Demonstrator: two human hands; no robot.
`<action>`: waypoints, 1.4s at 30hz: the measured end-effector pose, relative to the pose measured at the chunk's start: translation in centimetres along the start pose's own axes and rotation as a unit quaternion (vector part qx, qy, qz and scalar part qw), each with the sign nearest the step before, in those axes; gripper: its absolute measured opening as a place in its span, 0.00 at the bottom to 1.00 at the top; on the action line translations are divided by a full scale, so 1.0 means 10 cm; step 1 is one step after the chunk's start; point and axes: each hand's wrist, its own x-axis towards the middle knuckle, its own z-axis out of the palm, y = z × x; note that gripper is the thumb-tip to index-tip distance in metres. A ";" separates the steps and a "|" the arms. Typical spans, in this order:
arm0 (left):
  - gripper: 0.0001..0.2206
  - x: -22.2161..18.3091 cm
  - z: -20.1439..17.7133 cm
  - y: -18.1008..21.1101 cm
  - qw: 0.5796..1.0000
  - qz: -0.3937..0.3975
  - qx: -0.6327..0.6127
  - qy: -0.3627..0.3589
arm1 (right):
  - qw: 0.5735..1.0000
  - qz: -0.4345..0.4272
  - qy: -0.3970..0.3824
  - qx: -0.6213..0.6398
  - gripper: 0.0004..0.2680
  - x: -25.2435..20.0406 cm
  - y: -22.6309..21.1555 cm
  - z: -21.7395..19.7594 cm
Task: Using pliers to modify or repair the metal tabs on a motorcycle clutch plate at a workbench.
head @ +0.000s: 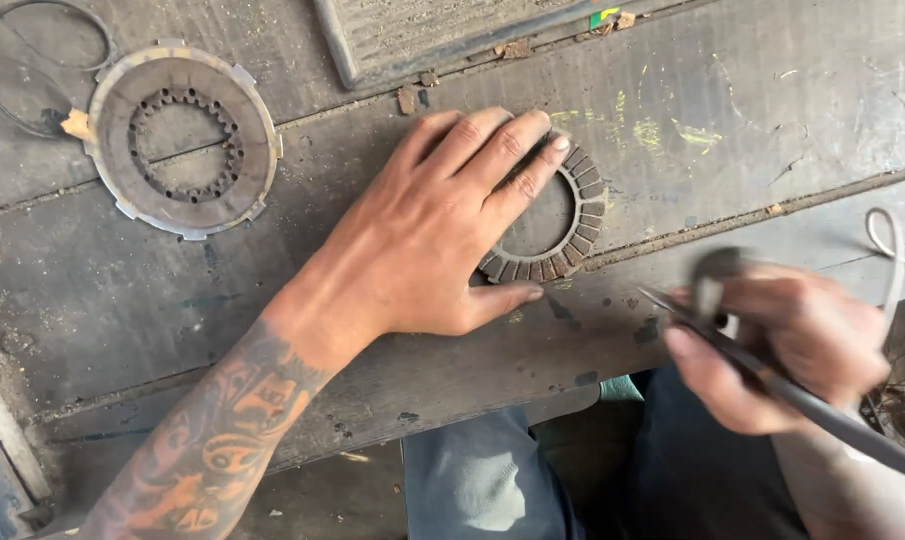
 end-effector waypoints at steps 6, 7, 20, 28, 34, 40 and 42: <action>0.44 0.00 0.05 -0.11 0.999 0.002 -0.043 0.015 | 0.991 0.076 -0.082 -0.070 0.09 0.20 -0.06 0.16; 0.45 0.00 0.06 -0.14 0.999 -0.009 -0.051 0.003 | 0.990 0.048 -0.097 -0.089 0.10 0.23 -0.05 0.19; 0.41 0.00 0.00 -0.17 0.998 -0.023 -0.062 0.019 | 0.994 0.005 -0.096 -0.043 0.07 0.57 -0.23 0.32; 0.41 -0.01 0.06 -0.16 0.998 -0.019 -0.050 0.032 | 0.994 -0.011 -0.088 -0.068 0.07 0.51 -0.24 0.34; 0.40 -0.01 0.01 -0.14 0.996 -0.031 -0.079 0.026 | 0.998 -0.030 -0.046 -0.039 0.07 0.51 -0.22 0.39; 0.41 -0.01 0.02 -0.11 0.994 -0.047 -0.098 0.010 | 0.999 -0.026 -0.025 0.008 0.06 0.51 -0.29 0.38; 0.41 -0.02 0.03 -0.13 0.995 -0.045 -0.087 0.017 | 0.999 -0.028 -0.022 0.012 0.06 0.53 -0.27 0.39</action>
